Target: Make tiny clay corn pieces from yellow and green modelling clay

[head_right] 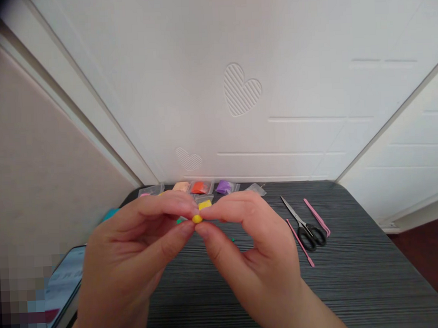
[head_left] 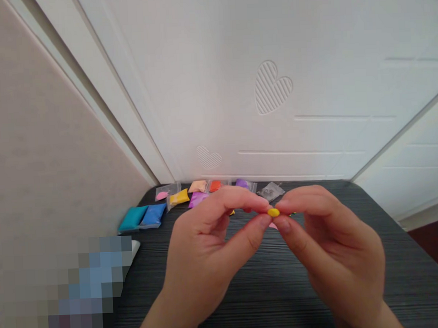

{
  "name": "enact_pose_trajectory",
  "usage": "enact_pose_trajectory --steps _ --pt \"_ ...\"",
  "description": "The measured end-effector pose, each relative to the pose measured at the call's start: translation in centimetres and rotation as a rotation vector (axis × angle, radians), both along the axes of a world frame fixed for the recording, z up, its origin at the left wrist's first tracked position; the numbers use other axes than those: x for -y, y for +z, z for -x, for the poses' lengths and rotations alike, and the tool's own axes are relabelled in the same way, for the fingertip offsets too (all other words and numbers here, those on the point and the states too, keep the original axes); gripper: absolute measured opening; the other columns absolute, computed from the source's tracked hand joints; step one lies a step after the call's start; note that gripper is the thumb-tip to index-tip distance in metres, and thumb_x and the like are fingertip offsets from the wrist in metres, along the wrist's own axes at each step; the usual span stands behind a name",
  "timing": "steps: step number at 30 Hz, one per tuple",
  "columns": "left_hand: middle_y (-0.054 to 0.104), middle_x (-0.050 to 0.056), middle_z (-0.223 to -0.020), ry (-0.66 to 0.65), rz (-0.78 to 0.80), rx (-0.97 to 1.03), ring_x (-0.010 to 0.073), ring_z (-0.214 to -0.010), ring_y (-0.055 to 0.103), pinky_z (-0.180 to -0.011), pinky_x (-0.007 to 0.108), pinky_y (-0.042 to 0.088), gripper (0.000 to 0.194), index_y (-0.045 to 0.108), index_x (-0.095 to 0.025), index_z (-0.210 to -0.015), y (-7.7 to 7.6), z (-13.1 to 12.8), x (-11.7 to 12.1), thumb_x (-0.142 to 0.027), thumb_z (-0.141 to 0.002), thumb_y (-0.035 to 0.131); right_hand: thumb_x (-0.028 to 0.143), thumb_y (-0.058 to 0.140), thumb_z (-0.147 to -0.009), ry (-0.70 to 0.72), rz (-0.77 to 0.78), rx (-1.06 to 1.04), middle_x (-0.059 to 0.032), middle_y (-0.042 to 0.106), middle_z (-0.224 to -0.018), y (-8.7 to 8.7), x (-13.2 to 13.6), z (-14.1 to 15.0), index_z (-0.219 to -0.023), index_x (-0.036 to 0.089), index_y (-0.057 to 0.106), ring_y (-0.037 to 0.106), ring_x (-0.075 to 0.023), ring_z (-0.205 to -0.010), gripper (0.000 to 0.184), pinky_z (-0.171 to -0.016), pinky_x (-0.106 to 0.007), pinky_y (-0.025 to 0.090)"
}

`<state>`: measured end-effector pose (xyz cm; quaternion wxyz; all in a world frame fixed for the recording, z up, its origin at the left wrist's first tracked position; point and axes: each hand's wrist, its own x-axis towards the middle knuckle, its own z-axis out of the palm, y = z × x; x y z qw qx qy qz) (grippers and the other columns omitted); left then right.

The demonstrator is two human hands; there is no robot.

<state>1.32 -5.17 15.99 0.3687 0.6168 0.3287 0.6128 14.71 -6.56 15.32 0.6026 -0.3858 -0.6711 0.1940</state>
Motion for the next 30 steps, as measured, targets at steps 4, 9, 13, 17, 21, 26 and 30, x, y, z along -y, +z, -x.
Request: enact_pose_trajectory --steps 4,9,13,17,21,26,30 --pt "0.065 -0.001 -0.078 0.063 -0.024 -0.045 0.0148 -0.078 0.059 -0.075 0.027 0.048 0.020 0.066 -0.023 -0.080 0.0 -0.2 0.4 -0.008 -0.068 0.063 0.016 0.058 -0.074 -0.021 0.028 -0.023 0.0000 0.060 -0.084 0.2 -0.1 0.2 -0.089 0.027 0.061 0.056 -0.0146 -0.079 0.019 -0.071 -0.031 0.046" --pt "0.065 -0.001 -0.082 0.050 -0.010 0.035 0.0158 -0.084 0.060 -0.075 0.026 0.049 0.019 0.065 -0.024 -0.084 -0.1 -0.3 0.5 -0.011 -0.070 0.061 0.018 0.058 -0.075 -0.025 0.003 -0.012 -0.0008 0.061 -0.083 0.2 -0.1 0.2 -0.088 0.028 0.062 0.056 -0.0158 -0.080 0.017 -0.073 -0.033 0.046" --pt "0.066 -0.001 -0.079 -0.126 0.088 0.163 0.0142 -0.075 0.062 -0.069 0.025 0.052 0.020 0.062 -0.025 -0.090 -0.2 -0.1 0.0 -0.015 -0.072 0.061 0.016 0.058 -0.075 0.018 0.000 -0.022 -0.0006 0.060 -0.085 0.1 0.0 0.0 -0.089 0.028 0.062 0.055 -0.0154 -0.081 0.020 -0.072 -0.032 0.047" --pt "0.065 -0.001 -0.078 -0.249 0.139 0.192 0.0130 -0.074 0.062 -0.068 0.024 0.052 0.023 0.062 -0.026 -0.089 -0.4 0.0 -0.4 -0.014 -0.069 0.063 0.013 0.057 -0.074 0.063 -0.008 -0.013 0.0004 0.060 -0.088 0.0 0.0 -0.2 -0.092 0.028 0.061 0.054 -0.0143 -0.083 0.024 -0.074 -0.031 0.046" --pt "0.065 -0.002 -0.079 -0.258 0.144 0.200 0.0136 -0.074 0.062 -0.068 0.025 0.053 0.025 0.061 -0.027 -0.089 -0.5 0.1 -0.5 -0.013 -0.069 0.064 0.012 0.056 -0.075 0.060 -0.012 -0.025 -0.0004 0.059 -0.089 0.0 0.1 -0.2 -0.094 0.028 0.061 0.054 -0.0148 -0.084 0.026 -0.076 -0.031 0.046" --pt "0.064 -0.002 -0.078 -0.246 0.141 0.192 0.0129 -0.075 0.061 -0.069 0.025 0.052 0.027 0.061 -0.026 -0.090 -0.5 0.2 -0.5 -0.011 -0.069 0.063 0.013 0.054 -0.076 0.037 -0.016 -0.012 -0.0019 0.057 -0.089 0.1 0.2 -0.2 -0.094 0.028 0.061 0.053 -0.0155 -0.085 0.024 -0.074 -0.031 0.047" --pt "0.063 -0.001 -0.080 -0.229 0.146 0.207 0.0138 -0.080 0.060 -0.070 0.024 0.051 0.023 0.063 -0.025 -0.088 -0.4 0.1 -0.5 -0.011 -0.069 0.063 0.014 0.052 -0.077 0.022 -0.024 -0.001 -0.0024 0.057 -0.089 0.2 0.2 -0.3 -0.093 0.026 0.061 0.052 -0.0160 -0.086 0.022 -0.075 -0.031 0.046"
